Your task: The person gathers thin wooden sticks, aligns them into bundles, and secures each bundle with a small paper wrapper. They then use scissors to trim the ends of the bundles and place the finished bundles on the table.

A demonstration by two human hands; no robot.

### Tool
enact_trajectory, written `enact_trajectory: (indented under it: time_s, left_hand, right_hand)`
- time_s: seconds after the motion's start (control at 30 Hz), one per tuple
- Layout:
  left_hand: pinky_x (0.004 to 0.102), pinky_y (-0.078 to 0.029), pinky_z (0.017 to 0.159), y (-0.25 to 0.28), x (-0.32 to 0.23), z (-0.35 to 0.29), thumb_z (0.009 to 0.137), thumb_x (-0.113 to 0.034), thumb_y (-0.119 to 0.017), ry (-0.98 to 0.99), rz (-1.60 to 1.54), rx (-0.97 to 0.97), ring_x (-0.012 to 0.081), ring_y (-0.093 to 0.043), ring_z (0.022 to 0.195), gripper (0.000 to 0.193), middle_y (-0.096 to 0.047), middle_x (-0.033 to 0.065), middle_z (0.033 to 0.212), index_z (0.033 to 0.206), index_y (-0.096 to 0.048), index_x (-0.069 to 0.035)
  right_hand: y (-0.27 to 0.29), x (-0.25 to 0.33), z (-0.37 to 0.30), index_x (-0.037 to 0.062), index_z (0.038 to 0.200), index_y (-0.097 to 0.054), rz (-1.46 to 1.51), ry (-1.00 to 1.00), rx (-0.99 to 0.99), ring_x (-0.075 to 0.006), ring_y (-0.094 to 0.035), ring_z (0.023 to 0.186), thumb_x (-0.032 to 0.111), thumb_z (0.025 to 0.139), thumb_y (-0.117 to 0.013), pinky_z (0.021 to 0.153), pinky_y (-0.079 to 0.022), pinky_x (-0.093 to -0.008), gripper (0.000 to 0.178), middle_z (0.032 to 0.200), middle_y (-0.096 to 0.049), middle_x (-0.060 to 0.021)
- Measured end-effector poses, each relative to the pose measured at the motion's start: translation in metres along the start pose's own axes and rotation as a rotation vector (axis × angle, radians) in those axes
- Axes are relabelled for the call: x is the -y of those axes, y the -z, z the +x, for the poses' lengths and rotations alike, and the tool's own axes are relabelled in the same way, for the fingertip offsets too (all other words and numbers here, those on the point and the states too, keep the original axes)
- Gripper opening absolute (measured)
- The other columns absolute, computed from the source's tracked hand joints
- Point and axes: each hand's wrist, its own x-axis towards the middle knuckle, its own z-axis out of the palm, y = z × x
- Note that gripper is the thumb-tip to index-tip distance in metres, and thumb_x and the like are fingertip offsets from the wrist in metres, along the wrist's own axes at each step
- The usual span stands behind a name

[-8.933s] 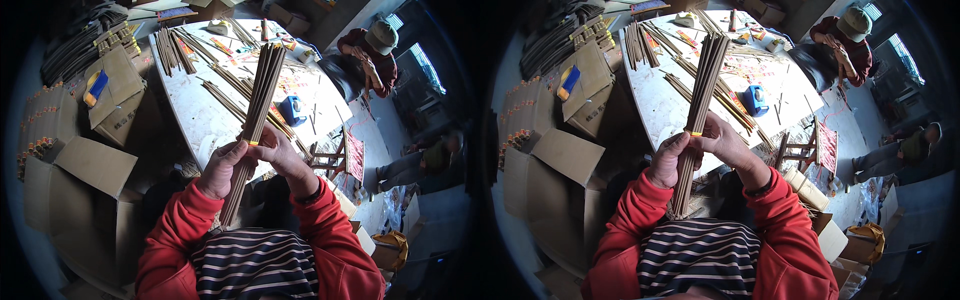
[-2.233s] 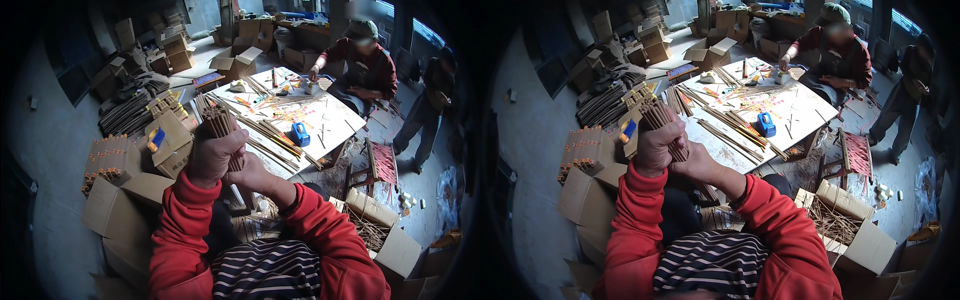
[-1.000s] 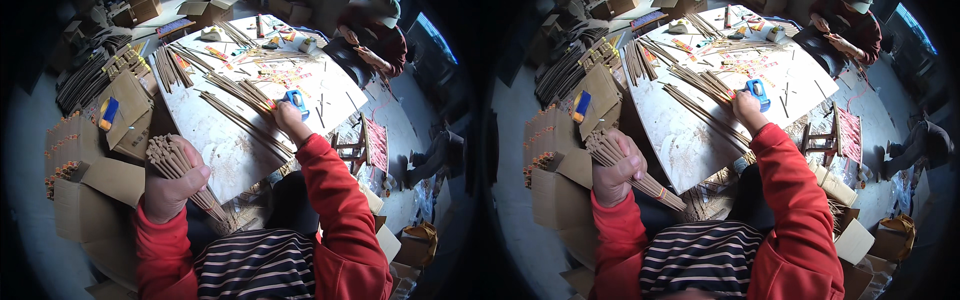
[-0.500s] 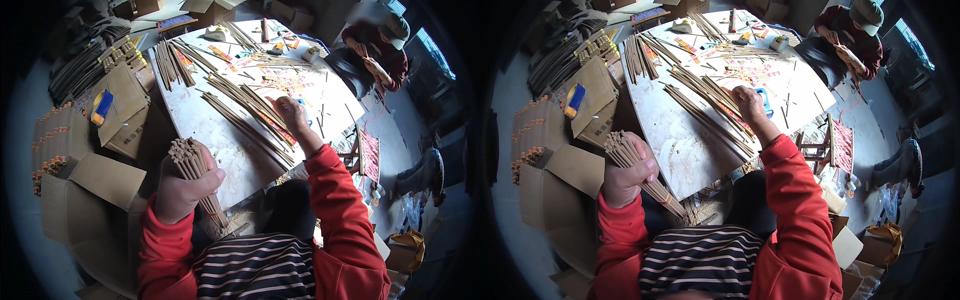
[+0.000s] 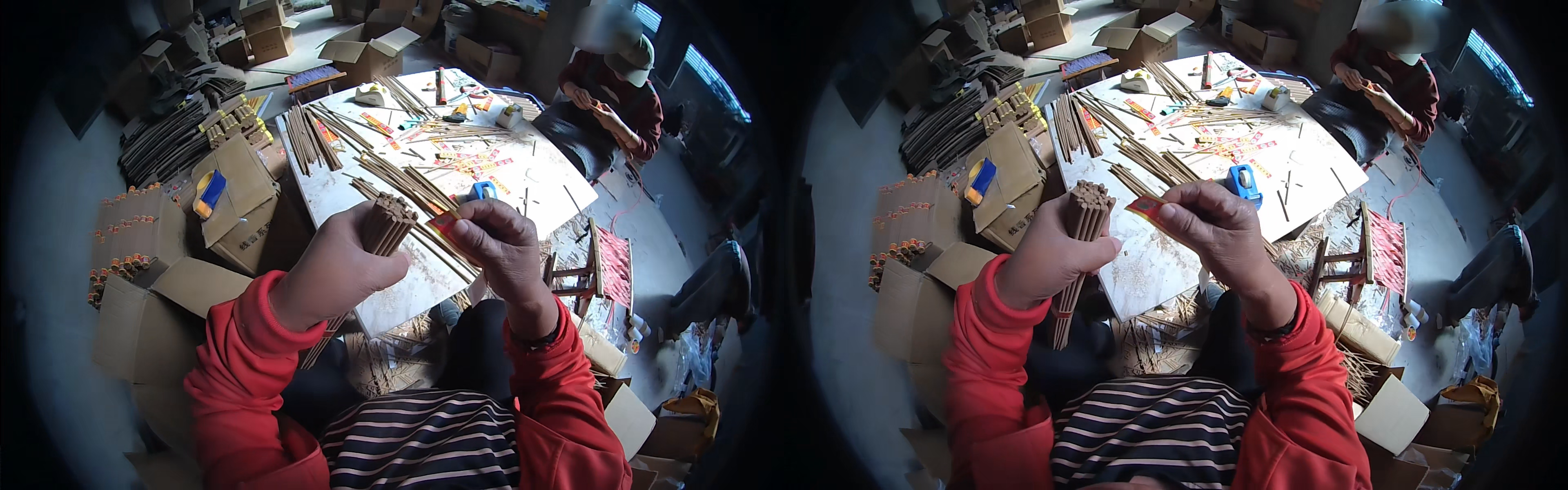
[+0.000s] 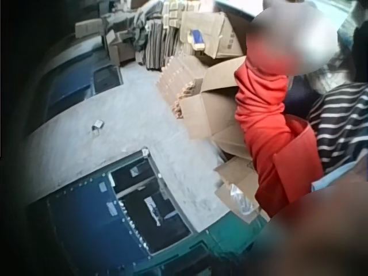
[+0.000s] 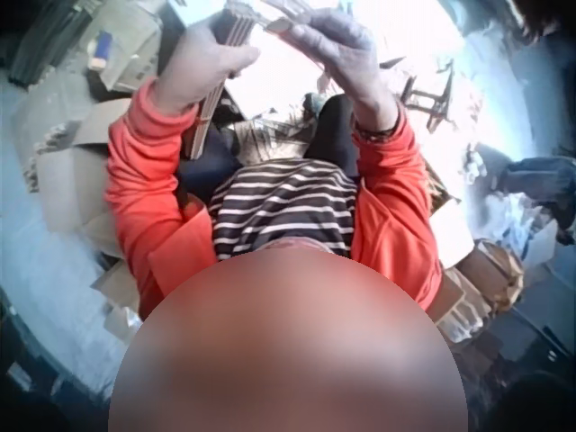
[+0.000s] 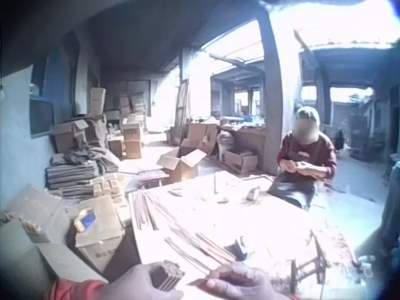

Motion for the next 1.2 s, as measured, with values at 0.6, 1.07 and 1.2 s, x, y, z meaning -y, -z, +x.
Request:
enact_trajectory:
  time_s: [0.6,1.07,1.2]
  left_hand:
    - [0.0207,-0.039,0.044,-0.052,0.039,-0.051,0.067,0.001,-0.058,0.307,-0.164,0.241,0.0081,-0.048,0.047,0.013,-0.052,0.0022,0.062,0.079,-0.052,0.003]
    - [0.0222,-0.038,0.041,-0.049,0.043,-0.048,0.065,0.0,-0.061,0.347,-0.211,0.191,0.0094,-0.048,0.044,0.011,-0.049,0.0028,0.056,0.072,-0.051,0.002]
    - [0.0222,-0.039,0.041,-0.051,0.05,-0.046,0.066,0.002,-0.06,0.353,-0.25,0.217,0.0097,-0.048,0.044,0.013,-0.049,0.003,0.057,0.075,-0.05,0.003]
  right_hand:
    - [-0.011,0.005,-0.082,0.0033,0.071,-0.055,0.087,-0.367,0.066,-0.0048,-0.04,0.046,0.027,0.087,-0.058,0.04,-0.031,-0.0202,0.029,0.057,-0.05,-0.0015]
    - [0.011,-0.005,-0.081,0.0056,0.089,-0.049,1.001,-0.56,0.173,-0.0033,-0.028,0.035,0.022,0.095,-0.038,0.03,-0.024,-0.0185,0.02,0.051,-0.036,0.0043]
    - [0.012,-0.009,-0.08,0.0066,0.084,-0.048,1.047,-0.541,0.174,-0.0061,-0.038,0.046,0.02,0.093,-0.045,0.039,-0.031,-0.0186,0.016,0.06,-0.046,0.0002]
